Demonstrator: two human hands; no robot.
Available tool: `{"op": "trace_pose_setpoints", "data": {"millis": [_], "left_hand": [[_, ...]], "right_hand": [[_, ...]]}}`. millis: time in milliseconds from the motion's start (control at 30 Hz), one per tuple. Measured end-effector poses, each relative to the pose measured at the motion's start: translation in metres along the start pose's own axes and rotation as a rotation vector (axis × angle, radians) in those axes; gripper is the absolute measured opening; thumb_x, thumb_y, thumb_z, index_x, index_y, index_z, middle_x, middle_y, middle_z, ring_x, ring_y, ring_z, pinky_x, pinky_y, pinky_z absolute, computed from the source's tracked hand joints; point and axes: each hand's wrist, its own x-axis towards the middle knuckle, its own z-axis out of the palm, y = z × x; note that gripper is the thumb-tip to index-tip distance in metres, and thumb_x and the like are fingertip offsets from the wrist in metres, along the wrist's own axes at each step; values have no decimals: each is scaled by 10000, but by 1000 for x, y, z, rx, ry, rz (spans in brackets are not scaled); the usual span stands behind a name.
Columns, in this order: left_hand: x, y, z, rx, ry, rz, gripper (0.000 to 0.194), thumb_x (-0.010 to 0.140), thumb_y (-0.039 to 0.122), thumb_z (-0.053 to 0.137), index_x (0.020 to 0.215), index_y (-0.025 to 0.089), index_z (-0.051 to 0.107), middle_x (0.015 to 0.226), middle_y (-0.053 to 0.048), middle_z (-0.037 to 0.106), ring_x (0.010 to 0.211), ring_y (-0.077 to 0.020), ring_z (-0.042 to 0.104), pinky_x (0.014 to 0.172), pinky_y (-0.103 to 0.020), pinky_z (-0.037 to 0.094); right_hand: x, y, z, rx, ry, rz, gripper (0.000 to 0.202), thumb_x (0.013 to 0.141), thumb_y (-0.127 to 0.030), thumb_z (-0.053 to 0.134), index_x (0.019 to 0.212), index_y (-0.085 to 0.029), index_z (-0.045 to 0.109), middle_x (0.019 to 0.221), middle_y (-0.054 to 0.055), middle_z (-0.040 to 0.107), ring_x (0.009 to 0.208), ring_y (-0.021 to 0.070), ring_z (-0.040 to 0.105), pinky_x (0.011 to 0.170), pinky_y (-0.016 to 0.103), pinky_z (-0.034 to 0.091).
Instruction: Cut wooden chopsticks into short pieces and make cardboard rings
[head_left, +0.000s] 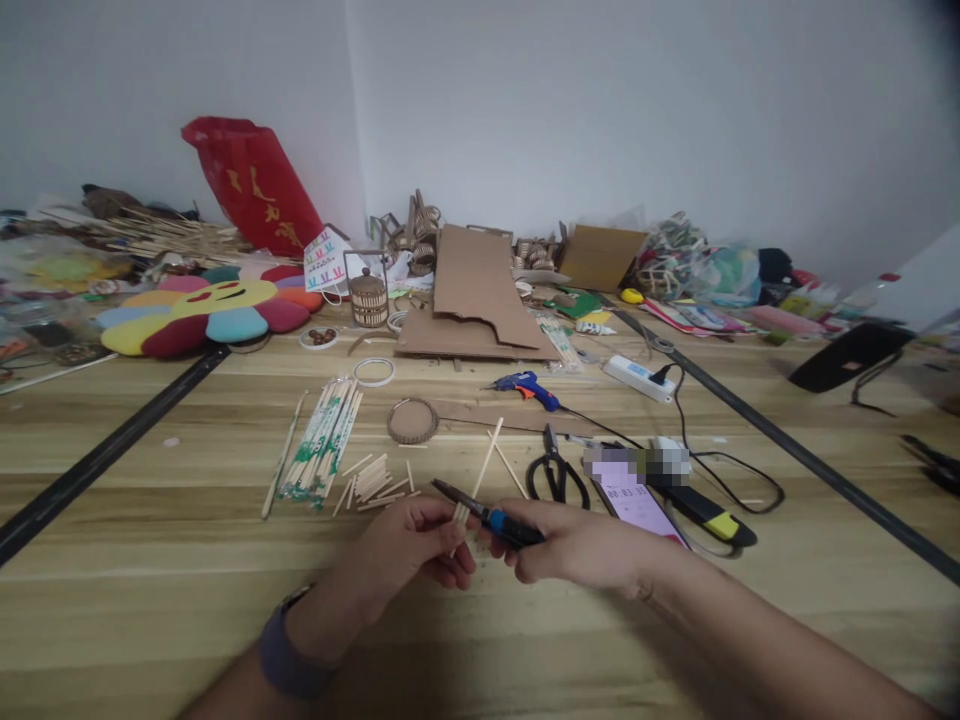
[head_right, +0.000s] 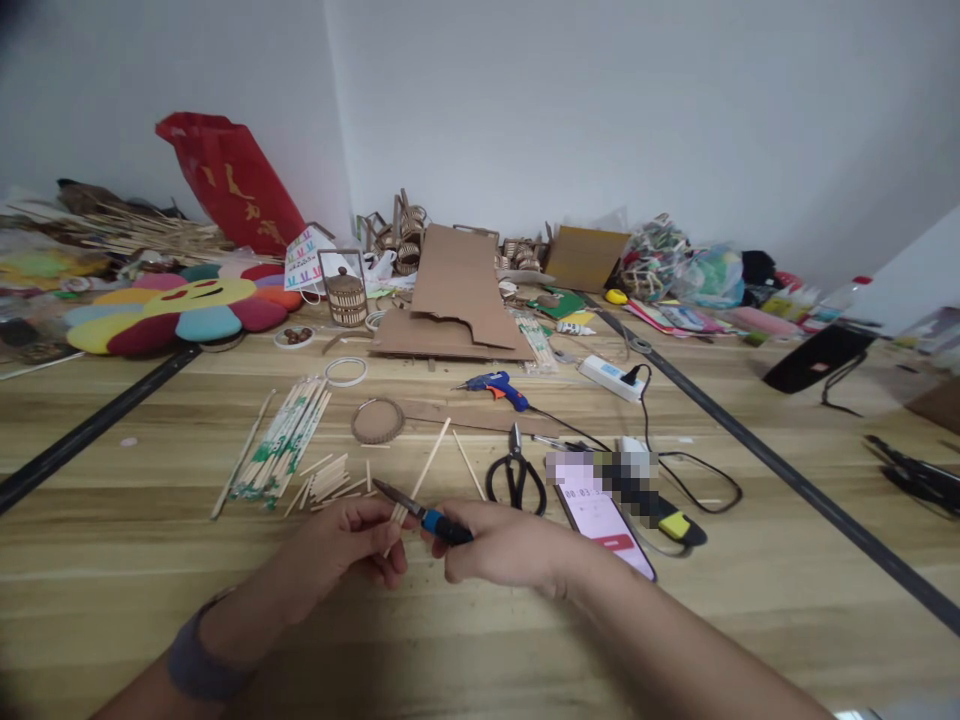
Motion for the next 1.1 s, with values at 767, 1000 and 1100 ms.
{"op": "trace_pose_setpoints", "data": {"millis": [767, 1000, 1100], "left_hand": [[6, -2, -5, 35, 13, 6, 522, 601, 627, 766, 749, 158, 590, 597, 18, 657, 512, -115, 610, 533, -233, 466], [5, -3, -4, 47, -36, 12, 506, 670, 628, 715, 792, 149, 609, 594, 21, 644, 493, -109, 594, 518, -233, 463], [6, -5, -4, 40, -32, 7, 512, 674, 627, 712, 827, 146, 620, 581, 27, 635, 473, -103, 577, 505, -230, 457]], "right_hand": [[8, 11, 11, -183, 142, -26, 215, 613, -154, 488, 816, -185, 551, 760, -15, 527, 719, 151, 476, 632, 256, 357], [2, -2, 10, 52, 50, 62, 309, 590, -232, 540, 894, -184, 573, 835, -11, 524, 780, 148, 465, 666, 248, 345], [2, -2, 9, 64, 45, 74, 293, 579, -226, 544, 869, -190, 565, 819, -16, 514, 768, 144, 457, 658, 242, 339]]}}
